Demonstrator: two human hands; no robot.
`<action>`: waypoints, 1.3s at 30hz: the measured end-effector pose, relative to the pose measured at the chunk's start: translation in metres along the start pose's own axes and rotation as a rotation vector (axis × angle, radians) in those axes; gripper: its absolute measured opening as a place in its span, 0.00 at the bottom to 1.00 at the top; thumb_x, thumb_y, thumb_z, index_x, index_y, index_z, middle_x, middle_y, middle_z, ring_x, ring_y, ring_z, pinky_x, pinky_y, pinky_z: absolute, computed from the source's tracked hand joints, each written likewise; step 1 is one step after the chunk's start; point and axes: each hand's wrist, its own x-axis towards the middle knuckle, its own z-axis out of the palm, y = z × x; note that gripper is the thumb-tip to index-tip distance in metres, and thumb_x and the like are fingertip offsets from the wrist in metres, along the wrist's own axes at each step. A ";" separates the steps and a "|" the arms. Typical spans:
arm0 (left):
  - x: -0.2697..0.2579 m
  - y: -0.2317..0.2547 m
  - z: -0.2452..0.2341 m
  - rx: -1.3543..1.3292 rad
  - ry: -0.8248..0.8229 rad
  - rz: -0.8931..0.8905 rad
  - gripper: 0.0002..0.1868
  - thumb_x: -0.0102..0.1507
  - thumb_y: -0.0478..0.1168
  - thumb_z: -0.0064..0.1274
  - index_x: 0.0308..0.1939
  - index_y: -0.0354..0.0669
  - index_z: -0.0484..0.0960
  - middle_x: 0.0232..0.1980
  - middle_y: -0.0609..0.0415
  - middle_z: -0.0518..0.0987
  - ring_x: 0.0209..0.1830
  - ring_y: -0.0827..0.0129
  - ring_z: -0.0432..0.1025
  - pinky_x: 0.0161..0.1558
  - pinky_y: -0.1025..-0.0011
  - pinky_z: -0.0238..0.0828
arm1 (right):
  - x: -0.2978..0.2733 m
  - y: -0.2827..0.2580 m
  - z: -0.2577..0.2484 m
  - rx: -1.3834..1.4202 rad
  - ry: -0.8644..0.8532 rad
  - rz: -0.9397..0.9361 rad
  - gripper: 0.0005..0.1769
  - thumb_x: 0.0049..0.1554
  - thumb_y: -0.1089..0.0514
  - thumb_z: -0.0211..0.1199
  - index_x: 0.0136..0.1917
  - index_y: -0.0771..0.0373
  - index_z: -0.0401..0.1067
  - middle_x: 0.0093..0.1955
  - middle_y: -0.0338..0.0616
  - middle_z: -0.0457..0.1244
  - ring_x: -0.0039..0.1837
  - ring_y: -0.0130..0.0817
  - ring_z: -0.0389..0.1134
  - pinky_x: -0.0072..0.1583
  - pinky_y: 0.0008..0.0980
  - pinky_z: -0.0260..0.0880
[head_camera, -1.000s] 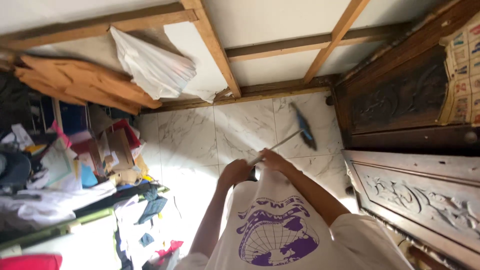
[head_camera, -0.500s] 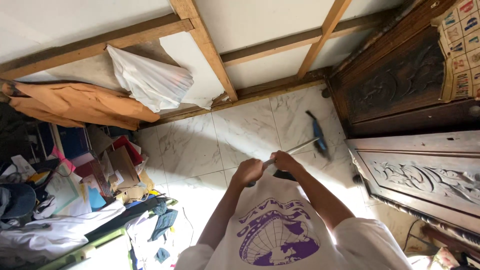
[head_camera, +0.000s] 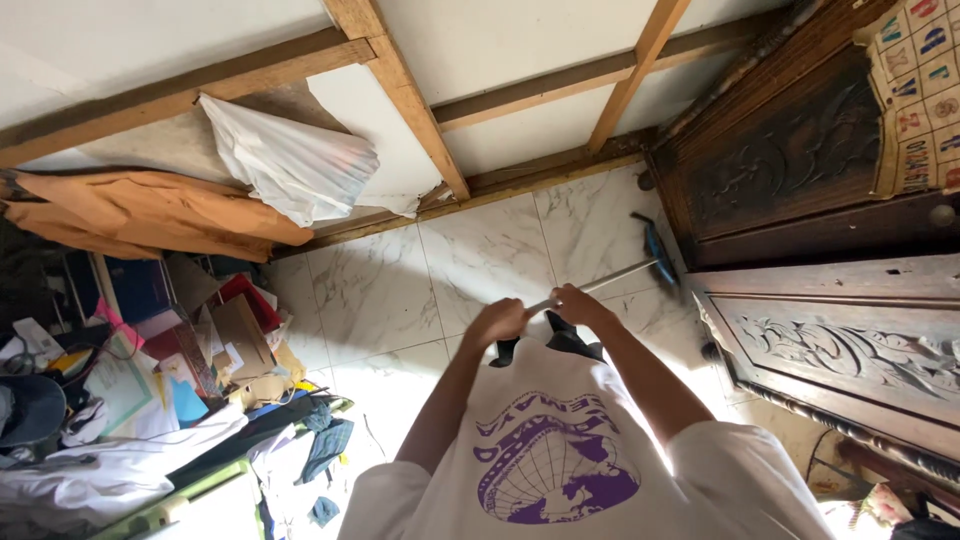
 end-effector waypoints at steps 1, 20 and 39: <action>-0.001 0.004 0.010 -0.004 0.001 -0.002 0.18 0.67 0.45 0.47 0.35 0.32 0.82 0.30 0.37 0.81 0.29 0.50 0.79 0.37 0.52 0.75 | 0.000 0.008 0.011 -0.002 -0.004 -0.001 0.12 0.58 0.53 0.63 0.54 0.57 0.74 0.59 0.51 0.63 0.58 0.51 0.68 0.59 0.44 0.70; -0.001 0.028 0.004 -0.058 -0.018 -0.047 0.20 0.70 0.48 0.46 0.36 0.34 0.83 0.30 0.43 0.81 0.28 0.54 0.77 0.33 0.54 0.72 | -0.012 0.027 -0.011 -0.015 -0.125 -0.040 0.15 0.59 0.50 0.63 0.58 0.55 0.73 0.61 0.48 0.62 0.61 0.46 0.65 0.62 0.43 0.67; 0.011 0.017 0.017 0.068 0.034 0.079 0.14 0.68 0.43 0.43 0.44 0.40 0.83 0.35 0.40 0.83 0.32 0.51 0.79 0.36 0.52 0.76 | -0.015 0.015 -0.008 -0.056 0.040 0.007 0.15 0.57 0.55 0.62 0.57 0.58 0.73 0.59 0.50 0.63 0.63 0.49 0.65 0.60 0.46 0.68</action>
